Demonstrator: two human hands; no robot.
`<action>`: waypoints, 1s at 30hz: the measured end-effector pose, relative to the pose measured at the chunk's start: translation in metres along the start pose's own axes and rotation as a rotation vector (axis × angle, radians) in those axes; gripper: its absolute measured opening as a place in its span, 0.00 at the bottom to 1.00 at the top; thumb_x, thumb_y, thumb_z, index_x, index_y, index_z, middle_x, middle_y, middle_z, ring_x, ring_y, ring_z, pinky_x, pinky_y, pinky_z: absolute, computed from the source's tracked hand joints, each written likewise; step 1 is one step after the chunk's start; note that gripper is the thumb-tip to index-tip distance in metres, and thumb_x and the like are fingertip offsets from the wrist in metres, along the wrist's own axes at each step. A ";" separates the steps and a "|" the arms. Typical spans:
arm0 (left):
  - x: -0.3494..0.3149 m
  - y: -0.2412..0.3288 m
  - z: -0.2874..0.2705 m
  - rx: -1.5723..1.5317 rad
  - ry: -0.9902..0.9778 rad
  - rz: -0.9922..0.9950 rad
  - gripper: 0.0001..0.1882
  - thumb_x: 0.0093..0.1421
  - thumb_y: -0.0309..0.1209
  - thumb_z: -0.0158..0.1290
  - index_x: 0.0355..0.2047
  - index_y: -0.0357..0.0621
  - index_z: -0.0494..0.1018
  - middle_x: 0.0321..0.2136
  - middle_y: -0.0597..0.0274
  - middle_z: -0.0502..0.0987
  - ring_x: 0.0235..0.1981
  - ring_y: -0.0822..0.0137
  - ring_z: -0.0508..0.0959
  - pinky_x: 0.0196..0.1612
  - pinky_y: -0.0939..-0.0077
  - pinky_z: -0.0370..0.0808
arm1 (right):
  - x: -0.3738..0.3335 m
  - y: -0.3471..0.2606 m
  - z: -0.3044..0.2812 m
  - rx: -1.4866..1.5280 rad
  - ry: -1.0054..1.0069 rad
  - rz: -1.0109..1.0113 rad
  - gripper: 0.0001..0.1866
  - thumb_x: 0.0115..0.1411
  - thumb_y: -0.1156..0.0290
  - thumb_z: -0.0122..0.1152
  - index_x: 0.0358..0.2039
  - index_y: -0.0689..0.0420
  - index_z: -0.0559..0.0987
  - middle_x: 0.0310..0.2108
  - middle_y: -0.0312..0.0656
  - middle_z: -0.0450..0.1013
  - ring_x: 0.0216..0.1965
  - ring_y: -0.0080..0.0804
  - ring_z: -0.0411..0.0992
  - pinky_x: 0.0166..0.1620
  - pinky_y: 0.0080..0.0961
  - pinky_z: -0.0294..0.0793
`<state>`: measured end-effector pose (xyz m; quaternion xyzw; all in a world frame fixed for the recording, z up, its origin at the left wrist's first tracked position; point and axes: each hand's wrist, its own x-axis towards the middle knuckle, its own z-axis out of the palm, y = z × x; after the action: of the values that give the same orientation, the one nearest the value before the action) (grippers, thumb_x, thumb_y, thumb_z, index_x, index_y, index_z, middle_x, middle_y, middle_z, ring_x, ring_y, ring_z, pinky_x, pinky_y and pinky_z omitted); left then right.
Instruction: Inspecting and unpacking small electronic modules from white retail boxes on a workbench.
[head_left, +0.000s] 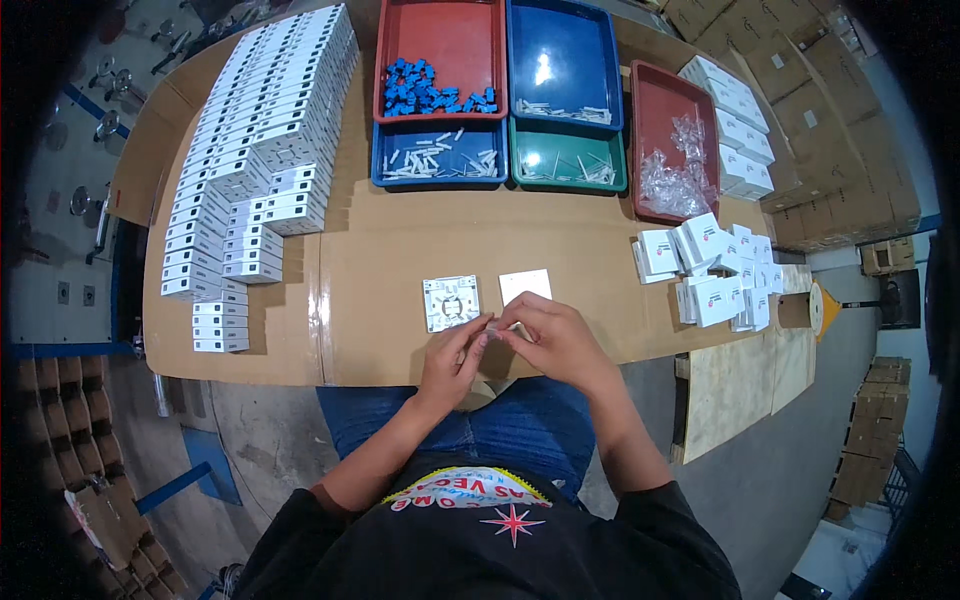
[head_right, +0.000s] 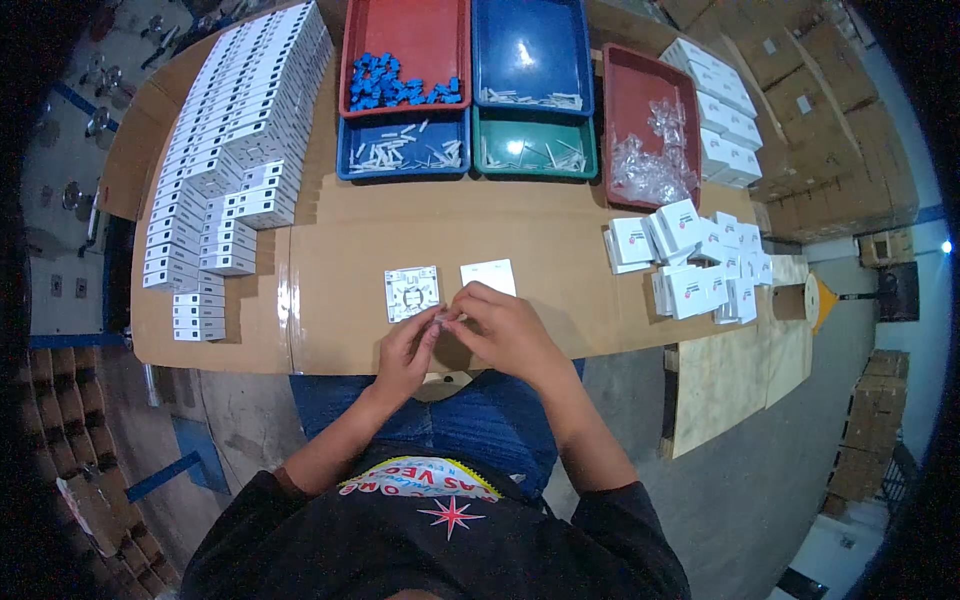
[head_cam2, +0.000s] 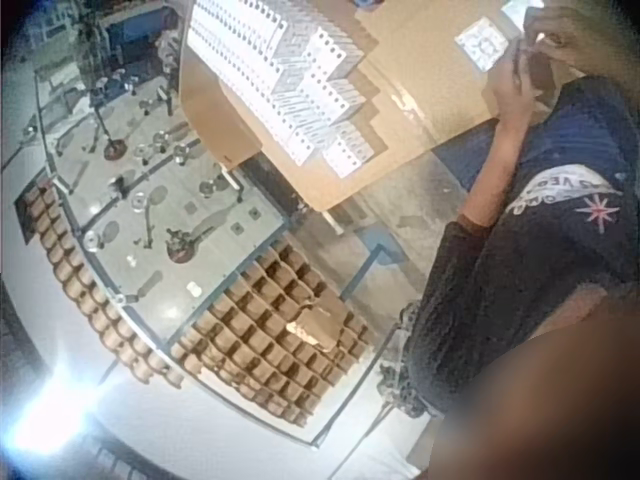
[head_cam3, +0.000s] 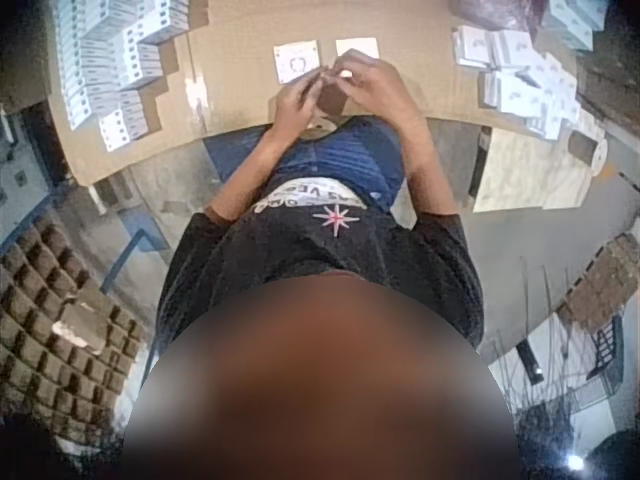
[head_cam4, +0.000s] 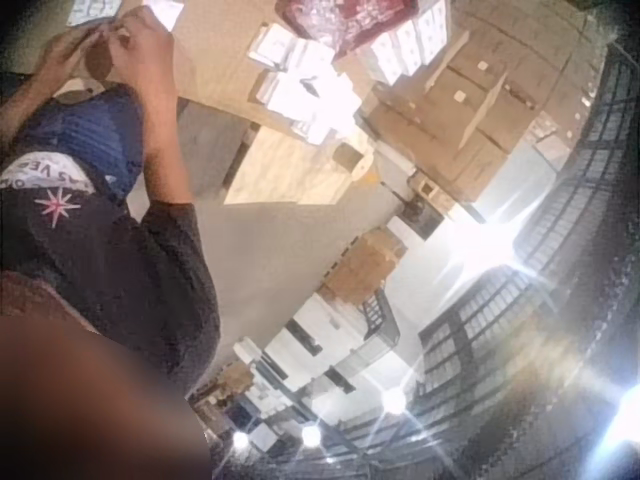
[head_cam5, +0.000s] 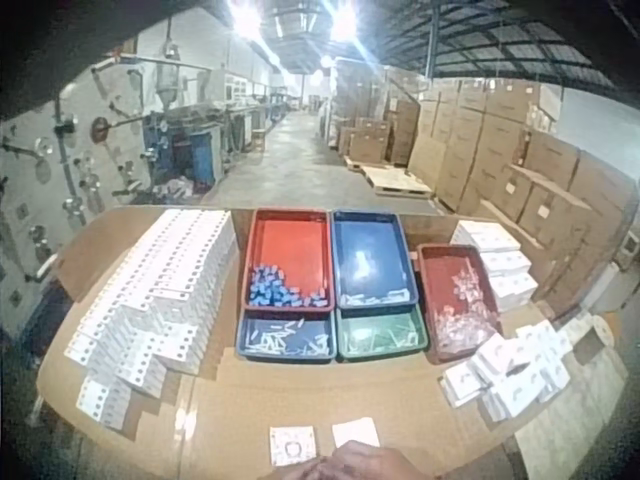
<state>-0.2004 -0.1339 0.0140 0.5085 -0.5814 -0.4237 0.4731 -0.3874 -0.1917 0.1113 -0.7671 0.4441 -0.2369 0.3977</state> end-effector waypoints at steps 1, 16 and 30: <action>0.002 0.002 0.001 0.013 0.055 0.060 0.13 0.69 0.28 0.56 0.52 0.38 0.79 0.41 0.51 0.85 0.42 0.58 0.85 0.45 0.70 0.79 | 0.001 -0.001 0.001 0.032 -0.017 0.006 0.04 0.59 0.75 0.70 0.35 0.57 0.83 0.35 0.38 0.74 0.28 0.30 0.73 0.32 0.25 0.73; 0.005 0.001 -0.015 0.003 -0.137 -0.120 0.11 0.70 0.27 0.53 0.48 0.36 0.80 0.34 0.52 0.82 0.35 0.59 0.83 0.40 0.66 0.78 | 0.003 0.001 -0.001 -0.198 0.061 -0.002 0.04 0.61 0.69 0.66 0.34 0.55 0.82 0.30 0.42 0.79 0.27 0.41 0.79 0.31 0.34 0.76; 0.017 0.006 -0.022 0.407 0.073 0.399 0.33 0.53 0.31 0.67 0.60 0.43 0.73 0.49 0.56 0.79 0.51 0.58 0.79 0.60 0.57 0.69 | 0.016 -0.017 0.019 0.018 0.040 0.031 0.05 0.60 0.73 0.67 0.33 0.60 0.80 0.25 0.38 0.72 0.18 0.24 0.66 0.24 0.23 0.64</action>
<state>-0.1802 -0.1507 0.0265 0.4834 -0.7256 -0.1784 0.4560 -0.3570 -0.1933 0.1147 -0.7517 0.4616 -0.2502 0.3990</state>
